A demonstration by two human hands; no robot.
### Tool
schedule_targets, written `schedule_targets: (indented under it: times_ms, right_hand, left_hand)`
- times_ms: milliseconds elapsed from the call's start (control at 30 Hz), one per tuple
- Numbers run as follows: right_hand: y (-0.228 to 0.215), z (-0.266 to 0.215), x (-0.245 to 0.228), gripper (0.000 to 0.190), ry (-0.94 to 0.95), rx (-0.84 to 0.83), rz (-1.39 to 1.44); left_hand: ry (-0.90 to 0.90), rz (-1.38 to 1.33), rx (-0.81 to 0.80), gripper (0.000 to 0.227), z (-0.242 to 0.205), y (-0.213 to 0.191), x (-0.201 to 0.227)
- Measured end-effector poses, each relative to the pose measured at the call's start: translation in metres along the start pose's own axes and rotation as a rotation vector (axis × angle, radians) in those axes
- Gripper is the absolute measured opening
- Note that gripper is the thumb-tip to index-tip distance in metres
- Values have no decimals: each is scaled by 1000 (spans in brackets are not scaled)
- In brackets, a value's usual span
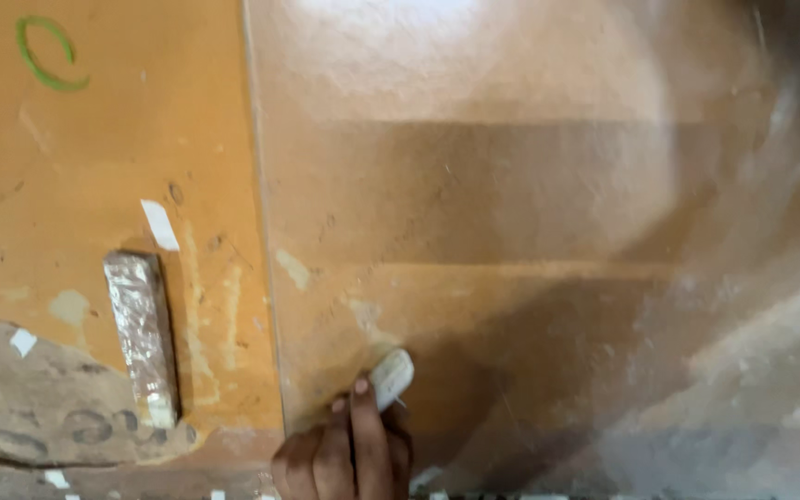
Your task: The person assembles small white frames by hand on a workbench. They pick up frame parts, align them, and press them together, then place the assembled frames on the table. The process is repeated for multiple frames.
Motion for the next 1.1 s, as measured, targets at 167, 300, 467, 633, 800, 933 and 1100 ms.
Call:
schedule_targets:
  times_ms: [167,300,467,633,800,933,1100]
  right_hand:
    - [-55,-60,-53,44,-90,-82,46]
    - [-43,-127,-138,47,-119,50,92]
    - [-21,-184,-207,52,34,81,54]
    - [-23,-177,-242,54,79,195,39]
    - [-14,-175,-247,36,100,242,218]
    - [-5,-178,-243,35,135,281,223]
    - [-5,-174,-245,36,161,296,235]
  left_hand:
    - [-29,-123,-139,24,26,-15,3]
    - [-20,-143,-144,24,29,-20,5]
    - [8,-237,-50,27,23,-24,7]
    - [66,-489,-20,37,26,-33,13]
    - [210,-536,-37,38,50,-18,31]
    - [174,-538,-132,35,44,-9,41]
    - [44,-668,-270,41,-22,-63,57]
Point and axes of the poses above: each hand's wrist, its own z-axis towards the middle knuckle, its own y-axis out of the palm, x = y × z, the point moved 1 cm from there along z, towards the middle knuckle, and after that the axes turned 7 degrees about x, right-handed, at the moved point
